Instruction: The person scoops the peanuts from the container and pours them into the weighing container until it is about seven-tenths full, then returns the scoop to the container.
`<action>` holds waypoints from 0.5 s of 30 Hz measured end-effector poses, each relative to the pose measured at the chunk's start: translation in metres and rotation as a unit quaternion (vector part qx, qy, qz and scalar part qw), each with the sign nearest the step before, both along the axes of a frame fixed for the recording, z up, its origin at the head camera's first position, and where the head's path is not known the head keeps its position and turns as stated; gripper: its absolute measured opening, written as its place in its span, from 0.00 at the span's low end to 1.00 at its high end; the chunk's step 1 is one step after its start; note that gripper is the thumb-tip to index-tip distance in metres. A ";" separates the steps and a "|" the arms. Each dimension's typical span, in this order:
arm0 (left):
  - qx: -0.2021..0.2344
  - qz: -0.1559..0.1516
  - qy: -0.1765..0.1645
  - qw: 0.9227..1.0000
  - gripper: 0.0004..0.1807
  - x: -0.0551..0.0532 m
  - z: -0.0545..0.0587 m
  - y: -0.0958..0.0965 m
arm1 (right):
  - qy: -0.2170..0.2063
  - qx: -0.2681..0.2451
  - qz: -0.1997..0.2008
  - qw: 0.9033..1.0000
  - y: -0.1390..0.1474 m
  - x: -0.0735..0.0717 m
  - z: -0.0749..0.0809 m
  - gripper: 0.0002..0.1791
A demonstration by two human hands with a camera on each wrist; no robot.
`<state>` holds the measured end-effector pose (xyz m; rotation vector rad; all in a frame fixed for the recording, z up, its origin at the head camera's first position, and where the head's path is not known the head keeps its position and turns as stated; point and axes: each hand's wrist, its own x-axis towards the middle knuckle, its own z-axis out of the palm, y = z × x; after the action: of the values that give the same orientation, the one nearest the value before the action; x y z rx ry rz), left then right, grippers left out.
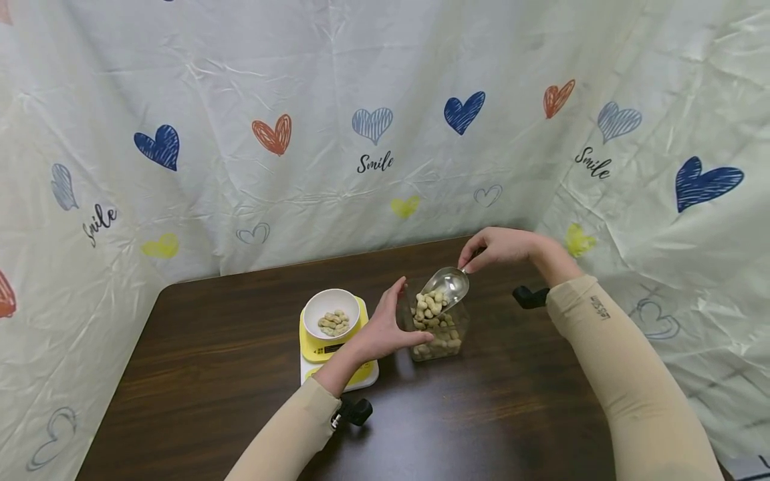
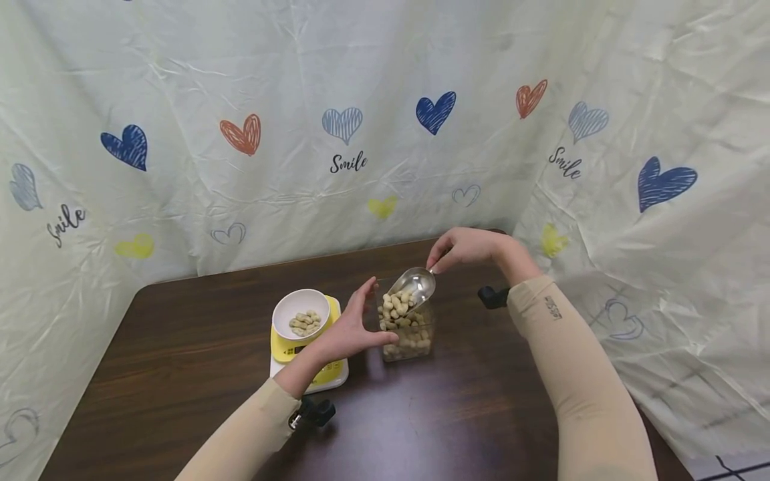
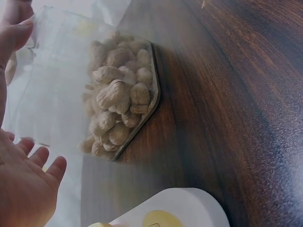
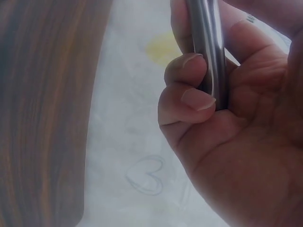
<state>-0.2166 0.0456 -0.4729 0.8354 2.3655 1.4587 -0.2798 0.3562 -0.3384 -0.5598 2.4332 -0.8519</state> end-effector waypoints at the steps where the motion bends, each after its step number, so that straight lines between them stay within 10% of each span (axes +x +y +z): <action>1: -0.002 -0.001 -0.002 1.000 0.68 0.000 0.001 0.000 | 0.002 -0.002 -0.002 1.000 0.001 0.000 0.000 0.11; 15: 0.016 -0.004 0.021 1.000 0.70 0.011 0.027 -0.041 | 0.031 -0.041 -0.011 0.999 -0.007 0.008 -0.001 0.12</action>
<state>-0.2058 0.0042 -0.4457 0.8911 2.3732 1.4936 -0.2719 0.3494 -0.3392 -0.5995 2.4732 -0.9605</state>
